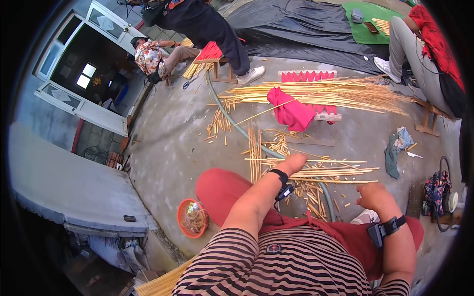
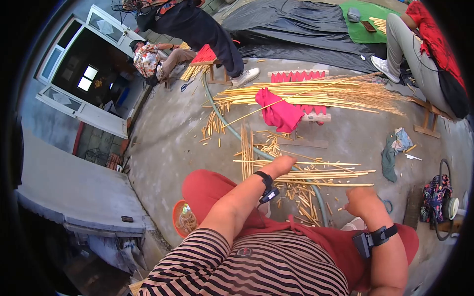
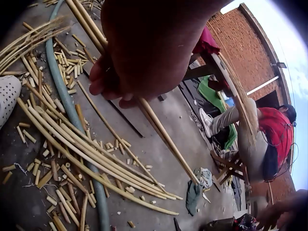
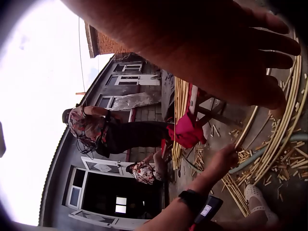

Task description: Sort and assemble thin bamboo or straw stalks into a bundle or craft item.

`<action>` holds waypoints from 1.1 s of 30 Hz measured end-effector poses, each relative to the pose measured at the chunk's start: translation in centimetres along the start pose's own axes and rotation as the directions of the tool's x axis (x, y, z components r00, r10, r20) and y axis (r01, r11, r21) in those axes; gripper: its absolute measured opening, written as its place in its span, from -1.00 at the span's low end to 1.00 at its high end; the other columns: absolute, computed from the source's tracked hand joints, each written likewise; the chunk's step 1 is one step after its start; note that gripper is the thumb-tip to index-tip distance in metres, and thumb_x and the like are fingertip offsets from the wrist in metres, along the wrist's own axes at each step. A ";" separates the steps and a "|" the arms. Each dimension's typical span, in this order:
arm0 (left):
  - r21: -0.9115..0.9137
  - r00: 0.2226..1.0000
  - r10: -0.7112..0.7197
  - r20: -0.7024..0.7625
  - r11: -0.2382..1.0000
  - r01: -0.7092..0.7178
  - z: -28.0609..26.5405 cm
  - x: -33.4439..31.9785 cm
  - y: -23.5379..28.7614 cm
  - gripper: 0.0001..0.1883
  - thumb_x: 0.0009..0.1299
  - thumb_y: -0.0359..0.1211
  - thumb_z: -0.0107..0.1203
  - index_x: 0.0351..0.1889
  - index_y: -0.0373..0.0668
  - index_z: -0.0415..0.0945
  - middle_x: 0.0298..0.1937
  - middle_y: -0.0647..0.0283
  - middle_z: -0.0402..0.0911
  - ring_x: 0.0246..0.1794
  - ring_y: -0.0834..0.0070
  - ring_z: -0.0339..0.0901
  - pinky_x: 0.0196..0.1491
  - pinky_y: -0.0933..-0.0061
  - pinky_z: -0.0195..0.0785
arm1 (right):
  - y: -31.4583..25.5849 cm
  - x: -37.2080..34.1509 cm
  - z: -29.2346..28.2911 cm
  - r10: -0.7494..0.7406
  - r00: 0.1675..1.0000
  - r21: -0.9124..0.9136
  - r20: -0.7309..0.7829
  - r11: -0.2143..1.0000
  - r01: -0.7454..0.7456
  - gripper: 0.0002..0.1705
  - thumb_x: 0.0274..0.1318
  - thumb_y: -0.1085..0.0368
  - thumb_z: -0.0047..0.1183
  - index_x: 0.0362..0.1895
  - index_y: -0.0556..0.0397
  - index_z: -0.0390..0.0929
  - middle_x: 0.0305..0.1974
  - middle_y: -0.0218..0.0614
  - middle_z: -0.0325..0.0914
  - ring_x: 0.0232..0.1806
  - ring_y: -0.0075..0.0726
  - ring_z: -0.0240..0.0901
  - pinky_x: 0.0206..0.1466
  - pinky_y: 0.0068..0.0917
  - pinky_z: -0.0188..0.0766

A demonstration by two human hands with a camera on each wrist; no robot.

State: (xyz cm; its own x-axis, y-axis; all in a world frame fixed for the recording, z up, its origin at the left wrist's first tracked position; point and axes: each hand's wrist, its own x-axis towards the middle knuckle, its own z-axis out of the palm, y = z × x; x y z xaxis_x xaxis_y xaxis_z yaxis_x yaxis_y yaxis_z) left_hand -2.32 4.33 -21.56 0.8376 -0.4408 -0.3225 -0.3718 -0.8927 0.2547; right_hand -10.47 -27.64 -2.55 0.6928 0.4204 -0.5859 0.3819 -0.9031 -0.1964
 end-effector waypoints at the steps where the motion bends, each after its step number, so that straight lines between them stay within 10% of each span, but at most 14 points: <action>1: -0.033 0.998 -0.048 0.040 0.998 0.049 1.3 0.5 -0.3 -0.80 0.18 -0.50 -0.07 -0.23 -0.21 0.45 -0.18 0.00 0.57 -0.15 0.04 0.51 -0.09 0.13 0.38 | 0.0 0.2 0.0 -0.015 1.000 -0.011 -0.010 1.000 0.015 -0.56 -0.04 0.07 0.15 -0.10 0.06 0.51 -0.21 -0.07 0.57 -0.11 0.03 0.50 -0.07 -0.17 0.42; 5: 0.118 0.957 0.053 -0.286 0.993 -0.020 1.9 0.3 1.3 -0.70 0.22 -0.48 -0.06 -0.06 -0.18 0.45 -0.10 0.03 0.53 -0.05 0.08 0.46 -0.02 0.18 0.36 | -1.0 0.6 -1.0 -0.056 0.995 0.043 -0.085 0.997 0.060 -0.60 0.00 0.10 0.12 -0.14 0.08 0.49 -0.24 -0.07 0.58 -0.17 0.00 0.53 -0.12 -0.17 0.44; 9: -0.150 0.932 0.216 -0.289 0.952 -0.267 -3.8 2.5 2.5 -0.72 0.18 -0.47 0.08 -0.11 -0.12 0.50 -0.20 0.08 0.55 -0.10 0.12 0.48 -0.10 0.19 0.39 | -1.7 2.0 -0.3 -0.147 0.985 0.011 -0.096 0.989 0.149 -0.63 0.01 0.09 0.12 -0.19 0.10 0.50 -0.29 -0.07 0.59 -0.20 -0.01 0.55 -0.15 -0.19 0.46; 14: 0.050 0.459 0.143 -0.877 0.977 -0.209 -15.7 5.8 3.8 -0.75 0.12 -0.53 0.14 -0.22 -0.10 0.48 -0.32 0.16 0.50 -0.26 0.15 0.44 -0.22 0.23 0.33 | -3.5 3.5 -1.0 -0.228 0.972 0.025 -0.064 0.973 0.230 -0.73 -0.02 0.29 0.04 -0.18 0.05 0.54 -0.26 -0.15 0.61 -0.17 -0.10 0.57 -0.17 -0.22 0.48; 20: 0.090 0.620 -0.159 -0.768 0.932 0.351 -17.7 9.6 0.2 -0.75 0.12 -0.33 0.21 -0.21 -0.07 0.54 -0.20 0.20 0.54 -0.09 0.19 0.42 -0.11 0.22 0.31 | -4.0 4.7 -1.7 -0.262 0.963 -0.005 -0.058 0.965 0.262 -0.72 -0.06 0.31 0.05 -0.18 0.02 0.59 -0.23 -0.22 0.62 -0.16 -0.17 0.58 -0.18 -0.28 0.49; 27: 0.106 0.695 -0.067 -0.715 0.973 0.203 -17.4 11.5 -0.8 -0.88 0.18 -0.29 0.16 -0.41 -0.11 0.60 -0.40 0.19 0.63 -0.31 0.22 0.53 -0.20 0.15 0.31 | -2.6 5.5 -3.3 -0.244 0.943 0.038 -0.227 0.965 0.259 -0.79 -0.03 0.30 0.00 -0.31 0.05 0.62 -0.29 -0.17 0.62 -0.20 -0.13 0.58 -0.21 -0.26 0.50; 31: -0.176 0.655 -0.070 -0.752 0.980 -0.096 -19.0 10.4 -2.0 -0.85 0.27 -0.42 0.11 -0.22 -0.20 0.60 -0.43 0.21 0.63 -0.41 0.53 0.56 -0.28 0.57 0.39 | -1.3 5.7 -6.4 -0.089 0.939 0.217 -0.332 0.962 0.168 -0.62 -0.01 0.28 0.03 -0.05 0.11 0.48 -0.26 -0.05 0.59 -0.17 -0.07 0.56 -0.22 -0.21 0.49; 33: -0.369 0.693 -0.125 -0.710 0.904 -0.215 -20.9 7.6 -0.5 -0.86 0.27 -0.49 0.09 -0.23 -0.24 0.59 -0.44 0.27 0.61 -0.42 0.60 0.53 -0.29 0.60 0.37 | -0.2 7.8 -5.8 0.042 0.773 0.490 -0.633 0.795 0.357 -0.46 0.04 0.20 0.09 0.11 0.14 0.33 -0.20 -0.01 0.56 -0.20 -0.14 0.56 -0.30 -0.29 0.49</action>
State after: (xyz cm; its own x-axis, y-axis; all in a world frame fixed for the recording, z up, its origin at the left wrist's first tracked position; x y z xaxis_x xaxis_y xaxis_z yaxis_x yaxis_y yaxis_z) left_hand 12.58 3.39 -5.02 0.9111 -0.1276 0.3920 -0.3685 -0.6784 0.6356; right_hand -1.59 -23.66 -2.53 0.9389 0.3424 0.0359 0.2515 -0.6109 -0.7507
